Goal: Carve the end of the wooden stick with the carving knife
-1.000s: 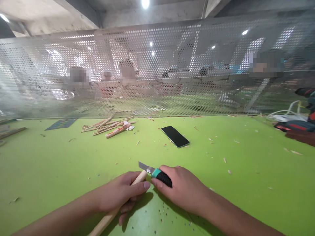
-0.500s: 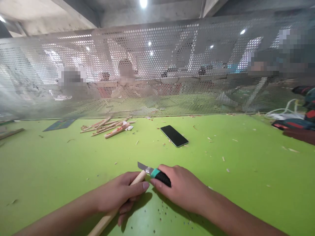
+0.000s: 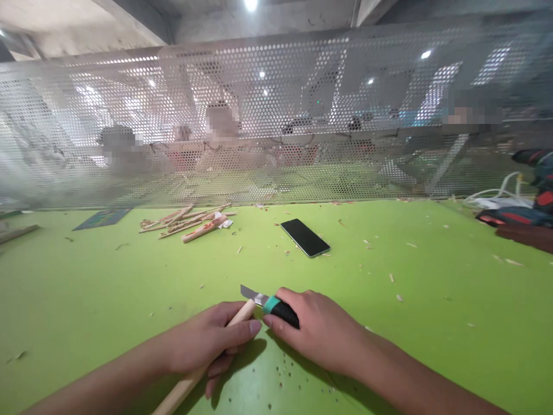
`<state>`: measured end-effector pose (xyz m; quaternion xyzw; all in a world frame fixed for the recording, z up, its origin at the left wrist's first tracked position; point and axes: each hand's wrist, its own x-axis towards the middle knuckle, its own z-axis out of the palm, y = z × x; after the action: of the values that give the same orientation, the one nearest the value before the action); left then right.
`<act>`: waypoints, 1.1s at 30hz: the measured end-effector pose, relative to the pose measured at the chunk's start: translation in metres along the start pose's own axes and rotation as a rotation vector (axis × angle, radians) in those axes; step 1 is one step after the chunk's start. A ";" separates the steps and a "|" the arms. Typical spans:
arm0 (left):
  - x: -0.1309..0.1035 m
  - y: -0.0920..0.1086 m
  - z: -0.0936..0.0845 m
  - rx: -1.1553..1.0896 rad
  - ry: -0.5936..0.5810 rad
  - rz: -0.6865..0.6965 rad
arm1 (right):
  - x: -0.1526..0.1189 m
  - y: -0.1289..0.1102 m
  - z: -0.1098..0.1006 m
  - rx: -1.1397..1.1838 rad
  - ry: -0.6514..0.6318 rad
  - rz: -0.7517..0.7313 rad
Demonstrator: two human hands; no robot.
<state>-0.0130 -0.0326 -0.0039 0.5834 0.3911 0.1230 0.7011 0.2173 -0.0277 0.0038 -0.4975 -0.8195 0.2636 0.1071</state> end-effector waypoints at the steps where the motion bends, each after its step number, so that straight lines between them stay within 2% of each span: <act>1: 0.000 0.000 0.000 0.000 -0.005 -0.003 | 0.000 0.000 0.000 0.001 -0.001 -0.002; 33: -0.001 0.001 -0.001 0.024 -0.002 -0.005 | 0.001 0.001 0.000 -0.025 -0.022 0.013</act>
<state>-0.0142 -0.0327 -0.0026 0.5912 0.3932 0.1159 0.6946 0.2177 -0.0263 0.0027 -0.5011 -0.8207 0.2593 0.0903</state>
